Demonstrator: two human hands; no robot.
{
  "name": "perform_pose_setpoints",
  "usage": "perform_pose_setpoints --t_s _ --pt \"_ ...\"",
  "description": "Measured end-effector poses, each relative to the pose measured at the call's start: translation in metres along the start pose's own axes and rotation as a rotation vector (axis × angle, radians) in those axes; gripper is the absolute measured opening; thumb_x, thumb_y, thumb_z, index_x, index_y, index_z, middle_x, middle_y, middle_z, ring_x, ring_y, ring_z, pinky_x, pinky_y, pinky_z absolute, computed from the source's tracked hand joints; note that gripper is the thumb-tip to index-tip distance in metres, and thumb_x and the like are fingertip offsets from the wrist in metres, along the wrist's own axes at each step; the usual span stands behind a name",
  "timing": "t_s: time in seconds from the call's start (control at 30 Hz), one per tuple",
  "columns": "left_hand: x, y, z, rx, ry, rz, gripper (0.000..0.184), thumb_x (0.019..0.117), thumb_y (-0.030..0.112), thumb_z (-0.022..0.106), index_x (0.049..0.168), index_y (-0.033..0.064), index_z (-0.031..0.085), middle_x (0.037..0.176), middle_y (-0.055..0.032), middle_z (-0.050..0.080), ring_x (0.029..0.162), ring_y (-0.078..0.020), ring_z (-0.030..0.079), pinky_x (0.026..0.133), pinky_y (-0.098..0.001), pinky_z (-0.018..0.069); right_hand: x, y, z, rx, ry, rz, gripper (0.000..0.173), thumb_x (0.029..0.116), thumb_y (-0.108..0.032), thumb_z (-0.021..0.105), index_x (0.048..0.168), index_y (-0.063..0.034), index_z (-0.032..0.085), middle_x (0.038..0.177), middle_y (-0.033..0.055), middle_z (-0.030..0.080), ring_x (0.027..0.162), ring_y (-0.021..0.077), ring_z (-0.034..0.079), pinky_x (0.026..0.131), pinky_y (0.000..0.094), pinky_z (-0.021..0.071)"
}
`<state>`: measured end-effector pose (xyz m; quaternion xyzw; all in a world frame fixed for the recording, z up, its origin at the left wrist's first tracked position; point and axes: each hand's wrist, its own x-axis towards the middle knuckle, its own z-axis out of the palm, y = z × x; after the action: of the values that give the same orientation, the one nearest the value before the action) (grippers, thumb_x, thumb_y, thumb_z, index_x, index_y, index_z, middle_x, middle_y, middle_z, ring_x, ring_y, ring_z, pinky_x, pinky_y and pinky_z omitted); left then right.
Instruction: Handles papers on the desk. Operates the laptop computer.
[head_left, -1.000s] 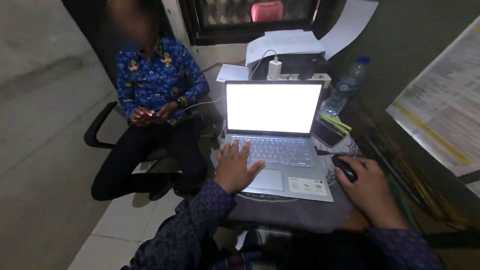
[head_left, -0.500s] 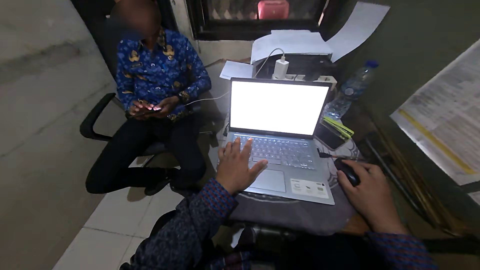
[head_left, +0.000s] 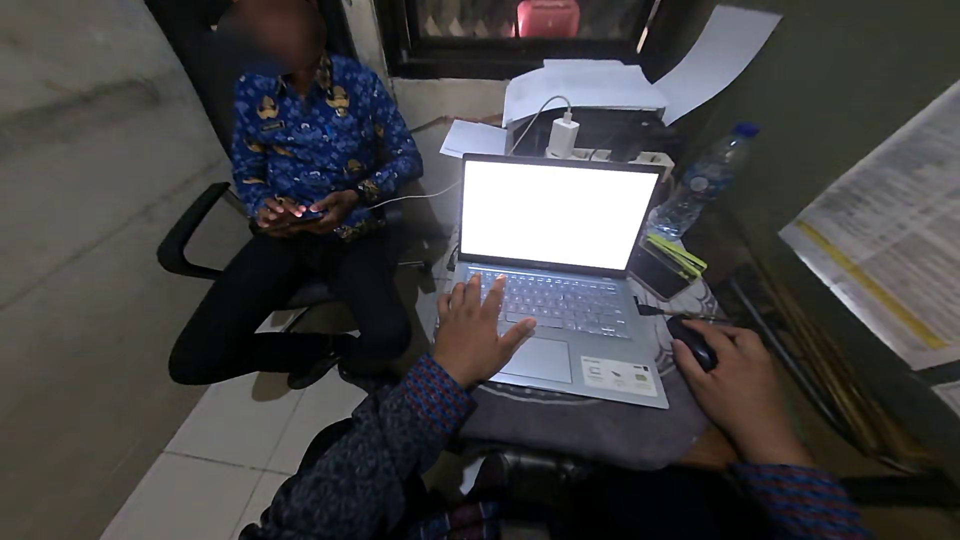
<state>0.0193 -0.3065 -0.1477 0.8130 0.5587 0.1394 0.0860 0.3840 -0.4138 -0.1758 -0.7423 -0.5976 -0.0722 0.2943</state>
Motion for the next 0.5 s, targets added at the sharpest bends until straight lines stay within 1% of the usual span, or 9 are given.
perform_pose_setpoints --t_s 0.17,0.23,0.3,0.4,0.5 --pt "0.0 0.0 -0.001 0.006 0.004 0.0 0.1 0.0851 0.092 0.02 0.16 0.0282 0.037 0.16 -0.0176 0.039 0.144 -0.0386 0.04 0.114 -0.065 0.0297 0.0 -0.001 -0.001 -0.007 -0.001 -0.003 0.049 0.0947 -0.049 0.057 0.128 -0.0163 0.07 0.127 0.0228 0.061 0.114 0.0419 0.06 0.094 0.0598 0.051" --pt "-0.002 0.0 -0.005 -0.024 -0.013 -0.003 0.099 0.0857 0.091 0.023 0.161 0.0276 0.035 0.162 -0.0192 0.036 0.147 -0.0388 0.037 0.116 -0.0645 0.029 0.001 0.0 0.0 -0.003 -0.005 -0.003 0.049 0.0946 -0.049 0.057 0.129 -0.0163 0.07 0.128 0.0235 0.061 0.114 0.0424 0.06 0.094 0.0604 0.0507" --pt "-0.008 0.0 -0.007 -0.075 -0.028 0.005 0.099 0.0868 0.09 0.027 0.162 0.0262 0.033 0.164 -0.0209 0.031 0.15 -0.0397 0.033 0.119 -0.0644 0.0263 0.0 0.001 0.0 -0.004 -0.007 0.007 0.049 0.0946 -0.05 0.057 0.129 -0.0173 0.07 0.129 0.0234 0.06 0.115 0.0423 0.06 0.094 0.0607 0.0504" --pt "-0.021 -0.001 -0.005 -0.079 0.023 0.033 0.099 0.0872 0.09 0.028 0.161 0.0245 0.035 0.162 -0.022 0.036 0.148 -0.0408 0.036 0.119 -0.0639 0.0286 0.0 0.001 0.0 0.004 -0.007 0.011 0.049 0.0949 -0.049 0.057 0.129 -0.0168 0.07 0.128 0.0243 0.06 0.116 0.043 0.059 0.095 0.0616 0.05" --pt "-0.033 0.0 -0.003 -0.06 0.028 0.037 0.099 0.087 0.09 0.028 0.162 0.0253 0.033 0.159 -0.0226 0.039 0.148 -0.0411 0.036 0.119 -0.0639 0.0281 0.0 0.0 0.0 -0.005 -0.019 0.007 0.049 0.0954 -0.049 0.057 0.13 -0.016 0.069 0.129 0.0249 0.06 0.117 0.0435 0.059 0.095 0.0617 0.0498"
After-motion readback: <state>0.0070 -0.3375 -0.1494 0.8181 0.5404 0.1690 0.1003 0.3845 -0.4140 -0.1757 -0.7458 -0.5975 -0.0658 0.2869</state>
